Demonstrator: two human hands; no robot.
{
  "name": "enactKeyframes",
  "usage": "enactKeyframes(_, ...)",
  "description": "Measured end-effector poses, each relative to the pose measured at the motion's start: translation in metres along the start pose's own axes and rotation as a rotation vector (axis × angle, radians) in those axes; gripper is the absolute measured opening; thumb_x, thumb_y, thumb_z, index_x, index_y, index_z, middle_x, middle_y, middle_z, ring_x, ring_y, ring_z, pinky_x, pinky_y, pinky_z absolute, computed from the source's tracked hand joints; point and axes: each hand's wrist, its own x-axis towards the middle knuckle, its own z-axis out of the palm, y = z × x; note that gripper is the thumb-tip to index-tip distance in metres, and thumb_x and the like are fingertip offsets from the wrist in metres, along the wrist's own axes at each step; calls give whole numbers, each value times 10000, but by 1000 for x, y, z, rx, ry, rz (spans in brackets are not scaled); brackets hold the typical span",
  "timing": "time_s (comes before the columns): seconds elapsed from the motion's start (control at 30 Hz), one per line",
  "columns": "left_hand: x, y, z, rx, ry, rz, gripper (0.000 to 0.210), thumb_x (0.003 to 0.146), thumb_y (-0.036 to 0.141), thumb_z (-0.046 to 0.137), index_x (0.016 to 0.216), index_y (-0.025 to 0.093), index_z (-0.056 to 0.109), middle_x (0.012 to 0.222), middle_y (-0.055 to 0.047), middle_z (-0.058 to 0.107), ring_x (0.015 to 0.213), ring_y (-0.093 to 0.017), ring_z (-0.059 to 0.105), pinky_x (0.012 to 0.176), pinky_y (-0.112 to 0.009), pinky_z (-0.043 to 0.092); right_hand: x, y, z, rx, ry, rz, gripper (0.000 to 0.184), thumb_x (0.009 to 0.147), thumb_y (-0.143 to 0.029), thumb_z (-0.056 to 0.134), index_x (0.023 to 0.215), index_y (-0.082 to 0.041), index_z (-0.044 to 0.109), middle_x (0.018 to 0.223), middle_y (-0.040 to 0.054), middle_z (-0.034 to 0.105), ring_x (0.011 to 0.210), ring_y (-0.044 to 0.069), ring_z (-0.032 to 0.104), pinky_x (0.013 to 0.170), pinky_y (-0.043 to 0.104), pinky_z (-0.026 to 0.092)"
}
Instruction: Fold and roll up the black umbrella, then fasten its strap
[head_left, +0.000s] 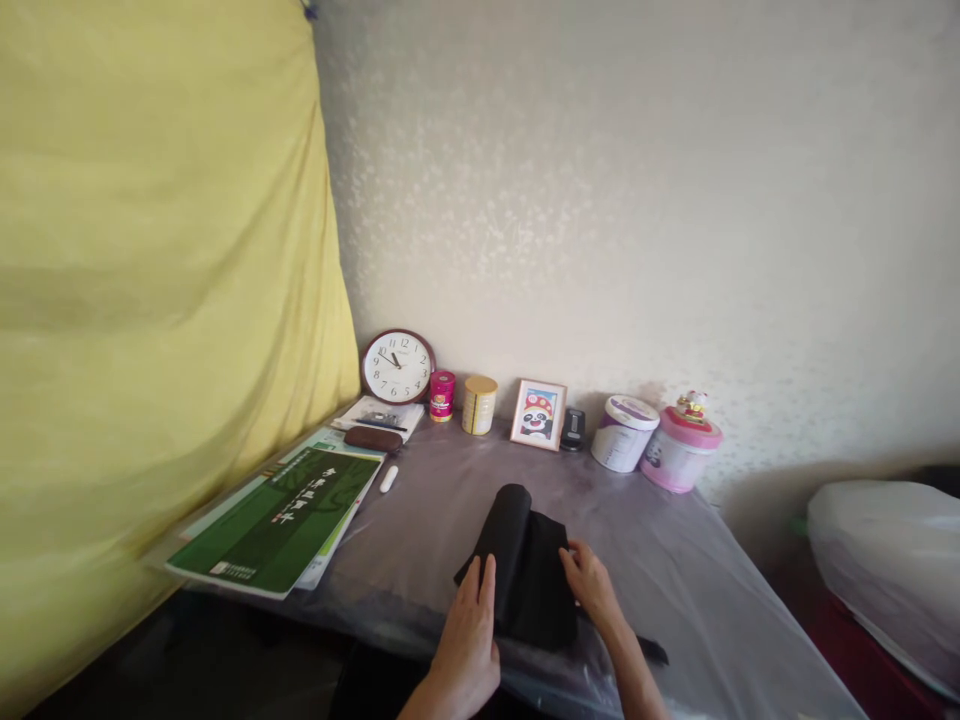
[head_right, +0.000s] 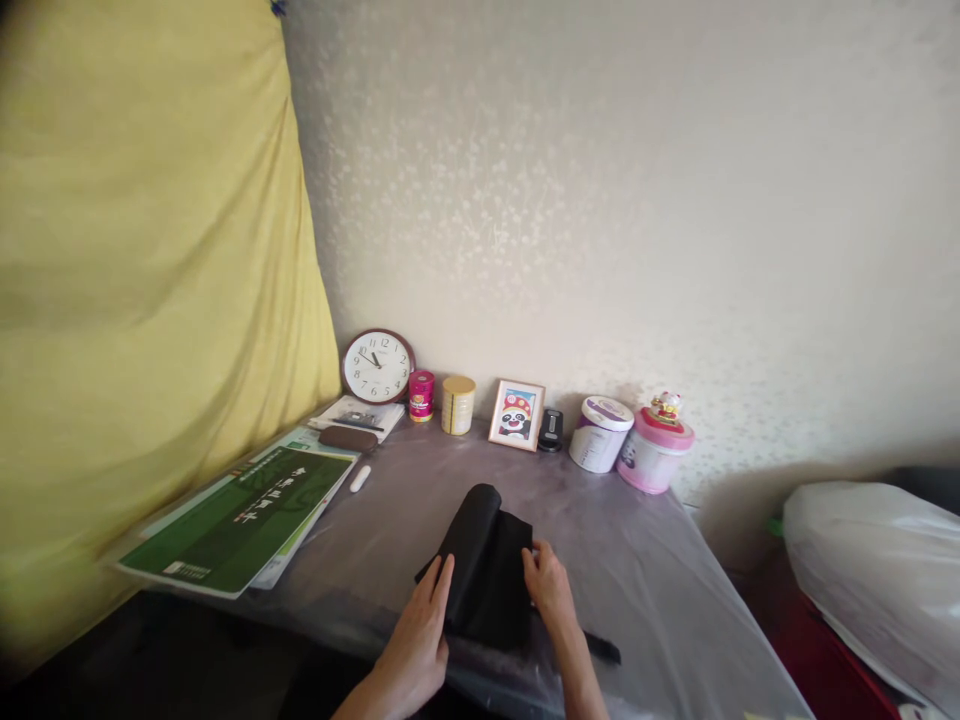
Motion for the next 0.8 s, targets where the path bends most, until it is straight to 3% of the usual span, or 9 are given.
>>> enactKeyframes(0.17, 0, -2, 1, 7, 6, 0, 902, 610, -15, 406, 1416, 149, 36, 1501, -113, 133, 1371, -197, 153, 1100, -312, 210, 5, 1, 2, 84, 4, 54, 265, 784, -308, 461, 887, -162, 657, 829, 79, 711, 841, 208, 655, 723, 270, 473)
enactKeyframes(0.27, -1, -2, 2, 15, 10, -3, 910, 605, -10, 402, 1417, 160, 28, 1501, -109, 139, 1370, -202, 160, 1099, -329, 217, 6, -3, 1, 167, 33, 15, 286, 770, -341, 456, 854, -165, 665, 810, 73, 705, 810, 212, 651, 730, 293, 477)
enactKeyframes(0.5, 0, -1, 4, 19, 21, -1, 915, 592, -15, 405, 1417, 146, 42, 1493, -129, 159, 1365, -217, 183, 1091, -336, 241, 10, -46, -5, 484, 42, -116, 438, 766, -474, 452, 960, -134, 649, 821, 69, 697, 765, 205, 631, 678, 299, 488)
enactKeyframes(0.8, 2, -2, 6, 59, 17, -18, 908, 559, -20, 431, 1404, 92, 120, 1483, -154, 178, 1368, -220, 172, 1105, -342, 223, 20, -95, 34, 435, 28, -116, 371, 797, -384, 459, 1010, -130, 625, 760, 59, 695, 676, 184, 628, 630, 283, 483)
